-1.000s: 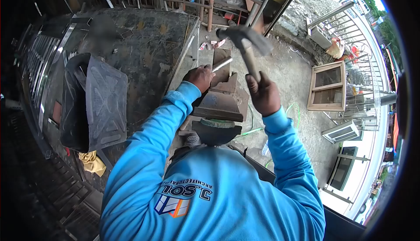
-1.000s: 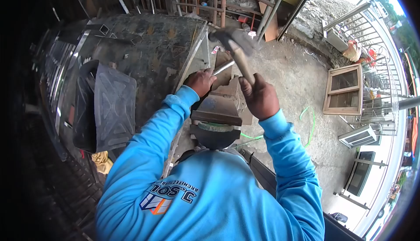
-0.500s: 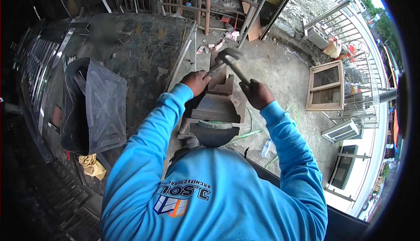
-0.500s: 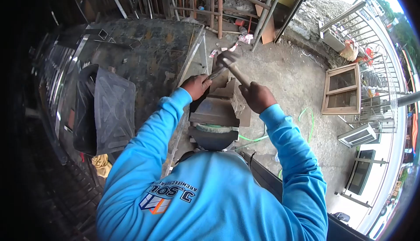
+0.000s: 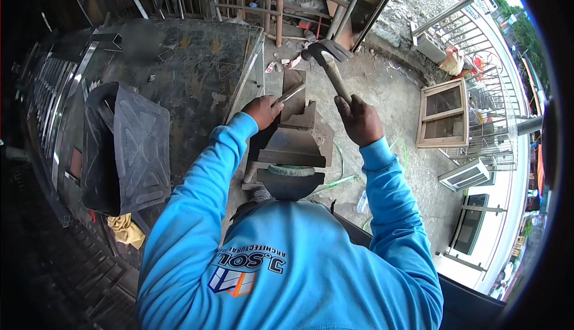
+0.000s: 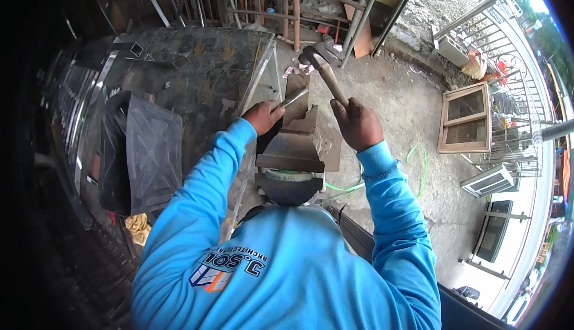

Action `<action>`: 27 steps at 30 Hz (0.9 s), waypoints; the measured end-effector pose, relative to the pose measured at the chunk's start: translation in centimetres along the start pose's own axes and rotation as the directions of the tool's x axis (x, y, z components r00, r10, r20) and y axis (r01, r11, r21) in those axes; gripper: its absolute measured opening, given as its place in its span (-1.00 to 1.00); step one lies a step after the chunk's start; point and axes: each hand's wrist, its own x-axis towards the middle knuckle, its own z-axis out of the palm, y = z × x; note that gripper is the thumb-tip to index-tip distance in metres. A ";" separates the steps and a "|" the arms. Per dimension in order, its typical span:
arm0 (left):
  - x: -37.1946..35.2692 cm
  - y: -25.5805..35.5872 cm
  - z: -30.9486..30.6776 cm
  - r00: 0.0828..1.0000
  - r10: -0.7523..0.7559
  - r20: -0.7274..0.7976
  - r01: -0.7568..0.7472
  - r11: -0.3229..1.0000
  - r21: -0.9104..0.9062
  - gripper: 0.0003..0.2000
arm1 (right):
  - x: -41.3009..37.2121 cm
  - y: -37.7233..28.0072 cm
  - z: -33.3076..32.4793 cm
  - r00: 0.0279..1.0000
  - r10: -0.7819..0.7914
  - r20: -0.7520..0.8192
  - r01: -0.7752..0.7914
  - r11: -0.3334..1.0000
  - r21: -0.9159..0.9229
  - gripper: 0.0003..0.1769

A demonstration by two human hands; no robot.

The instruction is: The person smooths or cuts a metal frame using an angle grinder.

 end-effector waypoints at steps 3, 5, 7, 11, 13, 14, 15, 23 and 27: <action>0.4 0.3 -0.3 1.000 -0.009 0.008 0.009 1.000 0.000 -0.63 | -0.7 2.0 2.3 0.998 0.016 0.053 -0.013 0.999 -0.046 -0.51; 0.1 0.2 0.3 1.000 -0.025 -0.010 0.025 1.000 0.001 -0.63 | -0.8 3.2 2.9 0.992 -0.035 0.121 0.053 0.988 -0.143 -0.51; 0.2 0.4 0.8 0.997 -0.058 -0.047 0.058 0.998 0.006 -0.62 | -1.2 0.4 0.9 0.993 -0.060 0.098 0.069 0.993 -0.094 -0.51; 0.0 1.0 1.7 0.992 -0.024 -0.121 0.021 0.999 -0.025 -0.62 | -2.5 -4.8 -1.4 0.990 -0.136 0.030 0.136 0.991 -0.010 -0.56; 0.0 0.8 1.4 0.997 -0.021 -0.068 0.018 0.999 -0.039 -0.63 | -2.8 -2.7 0.5 0.988 -0.150 0.035 0.150 0.989 0.003 -0.57; 0.0 0.8 1.1 0.999 -0.017 -0.043 0.015 0.999 -0.044 -0.64 | -2.9 -1.2 1.8 0.987 -0.160 0.035 0.159 0.987 0.009 -0.57; 0.0 0.5 1.3 0.999 0.009 -0.051 -0.010 1.000 -0.026 -0.65 | -2.7 0.5 2.7 0.982 -0.151 0.112 0.162 0.983 -0.089 -0.58; 0.9 -0.3 0.3 0.998 0.020 0.064 -0.020 1.000 -0.007 -0.67 | -2.8 -0.6 2.4 0.996 -0.078 0.045 0.076 0.996 0.051 -0.57; 1.2 -1.0 0.9 0.997 0.081 0.009 -0.081 0.996 0.022 -0.67 | -1.7 0.7 2.0 0.992 0.007 0.128 0.014 0.986 -0.164 -0.52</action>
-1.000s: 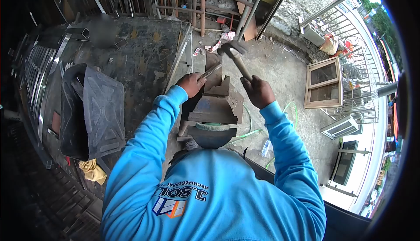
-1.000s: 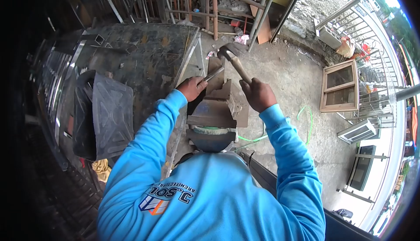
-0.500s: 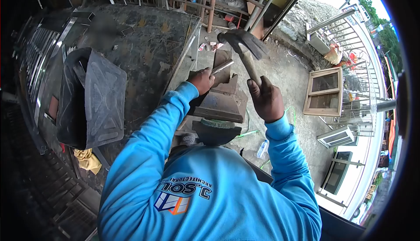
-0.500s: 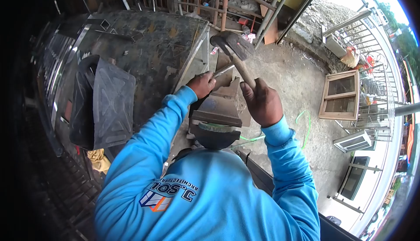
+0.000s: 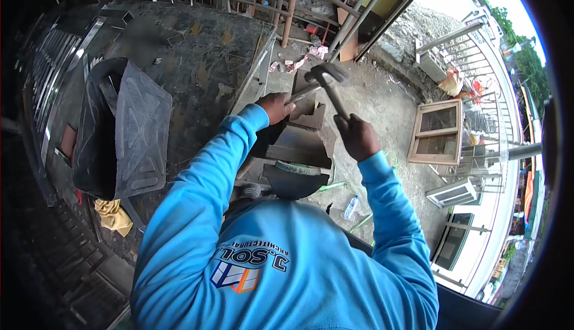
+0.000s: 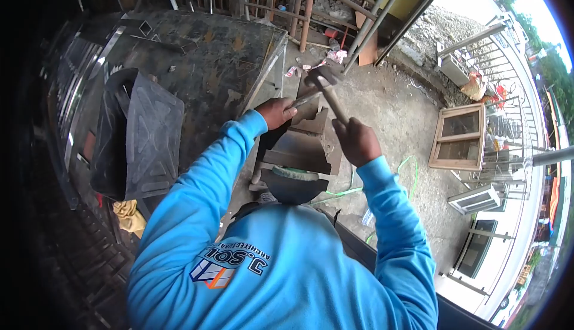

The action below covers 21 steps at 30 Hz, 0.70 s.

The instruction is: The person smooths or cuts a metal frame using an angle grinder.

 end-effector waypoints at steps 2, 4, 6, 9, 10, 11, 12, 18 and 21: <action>-0.8 0.5 0.1 0.998 -0.034 -0.044 0.030 0.995 -0.092 -0.68 | 0.0 -0.1 -1.9 0.999 0.042 -0.031 -0.038 0.992 0.120 -0.53; -1.8 1.1 0.3 0.985 -0.087 -0.148 0.042 0.958 -0.285 -0.68 | -0.7 -0.9 -2.8 0.998 0.042 -0.043 -0.032 0.976 0.215 -0.52; -2.0 0.5 1.5 0.955 -0.103 -0.277 0.020 0.957 -0.290 -0.67 | -1.3 -2.4 -4.0 0.998 0.019 -0.053 -0.005 0.967 0.255 -0.50; -2.1 -0.4 3.1 0.932 -0.107 -0.347 -0.018 0.941 -0.338 -0.68 | -2.0 -4.4 -4.2 0.999 -0.013 -0.044 0.022 0.976 0.215 -0.51; -2.0 -0.4 3.0 0.936 -0.100 -0.337 -0.019 0.943 -0.333 -0.69 | -1.8 -4.9 -3.5 0.988 -0.118 -0.103 0.119 0.993 0.011 -0.52; -1.9 -0.4 2.8 0.939 -0.095 -0.329 -0.020 0.945 -0.327 -0.69 | -1.4 -3.8 -2.3 0.990 -0.132 -0.043 0.132 0.991 -0.011 -0.53; -2.0 -0.4 2.6 0.942 -0.092 -0.324 -0.018 0.947 -0.322 -0.70 | -0.9 -2.2 -0.4 0.989 -0.148 0.020 0.149 0.988 -0.032 -0.54; -1.3 -1.1 3.1 0.950 -0.076 -0.304 -0.024 0.949 -0.313 -0.71 | -0.1 -2.5 -0.8 0.968 -0.226 0.113 0.237 0.967 -0.093 -0.55; -1.4 -1.1 3.4 0.941 -0.074 -0.330 -0.035 0.949 -0.313 -0.72 | -0.5 -2.0 0.5 0.980 -0.111 0.162 0.140 0.974 -0.178 -0.53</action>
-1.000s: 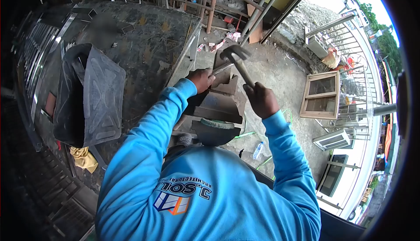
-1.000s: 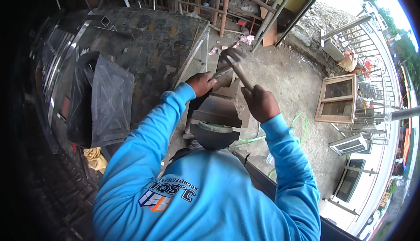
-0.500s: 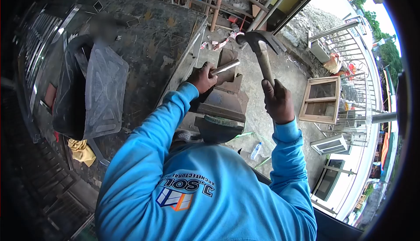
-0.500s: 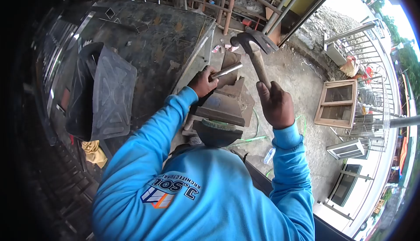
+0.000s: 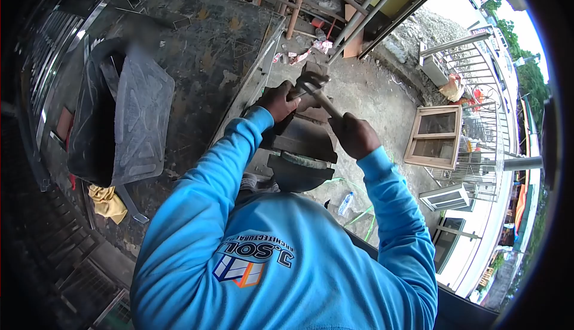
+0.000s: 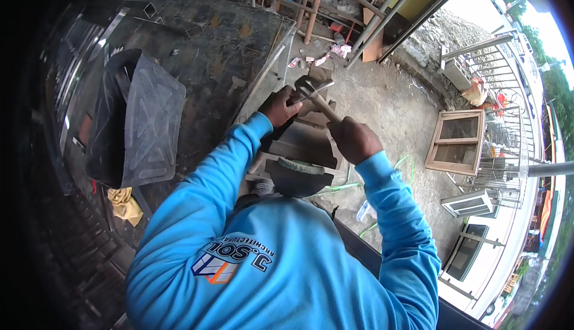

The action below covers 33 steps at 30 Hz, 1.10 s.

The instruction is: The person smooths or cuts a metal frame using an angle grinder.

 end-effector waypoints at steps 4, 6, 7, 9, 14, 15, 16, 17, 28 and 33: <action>0.0 0.9 -1.1 0.990 -0.106 0.089 0.111 0.993 -0.047 -0.70 | -0.1 1.4 -1.6 0.997 -0.015 -0.080 0.017 0.999 0.031 -0.52; -0.4 1.5 -1.5 1.000 0.000 0.005 0.001 0.991 -0.135 -0.68 | -1.5 1.0 -2.6 0.990 0.045 -0.133 -0.031 0.994 0.101 -0.53; -0.4 1.9 -1.8 0.998 0.048 -0.039 -0.054 0.983 -0.176 -0.67 | -2.3 0.9 -2.8 0.985 0.076 -0.155 -0.055 0.989 0.139 -0.53; -0.5 2.7 -2.7 0.997 0.067 -0.031 -0.074 0.941 -0.331 -0.68 | -3.4 2.5 -2.6 0.978 0.154 -0.138 -0.117 0.961 0.249 -0.50; 2.2 2.4 -1.9 1.000 0.004 -0.011 -0.010 0.738 -0.675 -0.72 | -5.3 3.9 -1.9 0.941 0.332 -0.069 -0.269 0.855 0.444 -0.45; 2.8 2.3 -1.6 0.999 -0.042 -0.002 0.027 0.671 -0.741 -0.72 | -5.5 3.6 -1.9 0.931 0.361 -0.053 -0.298 0.837 0.458 -0.45; 3.7 2.1 -1.5 0.997 -0.058 -0.047 0.007 0.704 -0.710 -0.74 | -5.7 3.2 -2.1 0.914 0.405 -0.007 -0.347 0.793 0.501 -0.44; 4.2 1.8 -1.5 0.994 -0.101 -0.043 0.040 0.697 -0.716 -0.74 | -6.1 2.6 -2.4 0.894 0.446 0.042 -0.396 0.743 0.540 -0.43; 1.3 0.5 -3.8 0.893 -0.335 0.300 0.449 0.679 -0.580 -0.71 | -6.4 2.5 -2.4 0.940 0.330 -0.091 -0.254 0.851 0.459 -0.44; 0.2 0.7 -2.6 0.919 -0.355 0.168 0.385 0.725 -0.571 -0.69 | -4.9 -2.0 -5.6 0.951 0.209 -0.226 -0.111 0.917 0.383 -0.47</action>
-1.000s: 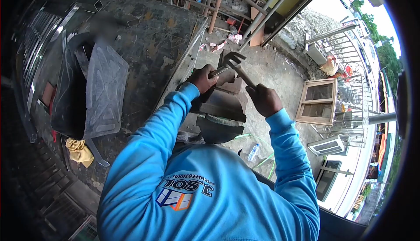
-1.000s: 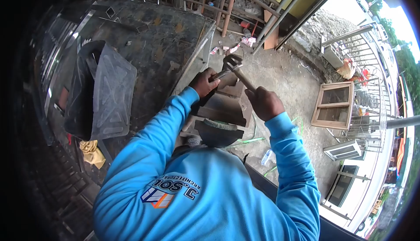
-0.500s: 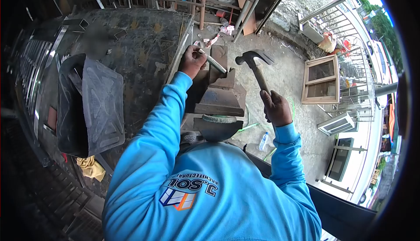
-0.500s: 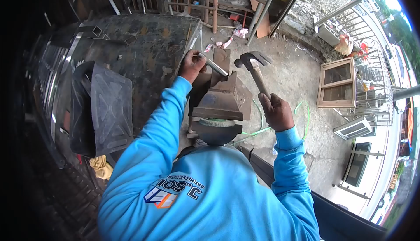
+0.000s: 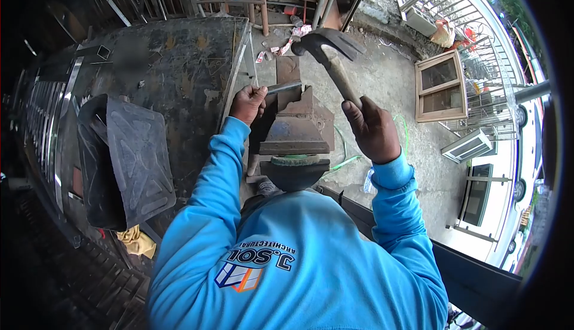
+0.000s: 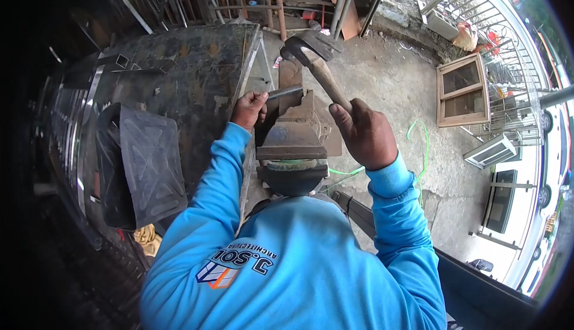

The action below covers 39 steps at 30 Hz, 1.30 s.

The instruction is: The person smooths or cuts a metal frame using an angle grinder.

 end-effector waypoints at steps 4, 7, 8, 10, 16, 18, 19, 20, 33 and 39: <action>-0.4 0.0 0.2 1.000 0.015 -0.009 -0.015 1.000 0.001 -0.67 | 1.7 4.1 4.0 0.998 -0.001 0.059 0.007 0.994 -0.105 -0.47; -0.1 -0.4 0.3 0.999 0.054 0.006 -0.054 0.998 -0.017 -0.66 | 2.9 5.5 3.3 0.992 0.051 0.119 -0.026 0.978 -0.207 -0.46; 0.0 -1.0 0.2 0.998 0.068 0.002 -0.068 0.997 -0.024 -0.65 | 3.0 4.9 2.5 0.995 0.043 0.093 -0.027 0.986 -0.163 -0.46; -0.6 -0.7 0.5 0.999 0.041 -0.019 -0.042 0.999 -0.035 -0.65 | 2.6 5.1 2.7 0.996 0.078 0.037 -0.079 0.997 0.024 -0.47; 0.1 -0.5 0.1 0.998 0.058 0.014 -0.058 0.998 0.008 -0.66 | 3.3 6.1 2.9 0.968 0.214 0.129 -0.205 0.976 -0.076 -0.41; -0.3 -0.9 0.0 0.998 0.058 0.011 -0.058 0.998 0.020 -0.67 | 3.1 5.2 2.1 0.979 0.185 0.087 -0.185 0.983 -0.005 -0.42; -0.3 -0.8 0.2 0.997 0.071 0.003 -0.071 0.997 0.023 -0.67 | 2.8 4.6 1.9 0.980 0.186 0.072 -0.188 0.982 0.029 -0.42; -0.5 -0.8 0.4 0.996 0.085 -0.004 -0.085 0.996 0.028 -0.67 | 2.6 4.6 2.5 0.985 0.141 0.097 -0.137 0.990 -0.045 -0.43; -0.4 -2.9 0.9 0.966 0.258 -0.020 -0.244 0.933 0.263 -0.70 | 3.0 4.3 4.6 0.993 -0.044 0.113 0.069 0.972 -0.226 -0.49; -0.5 -2.4 0.9 0.964 0.265 -0.018 -0.253 0.934 0.251 -0.66 | 2.8 4.2 4.7 0.982 0.030 0.185 0.016 0.970 -0.244 -0.43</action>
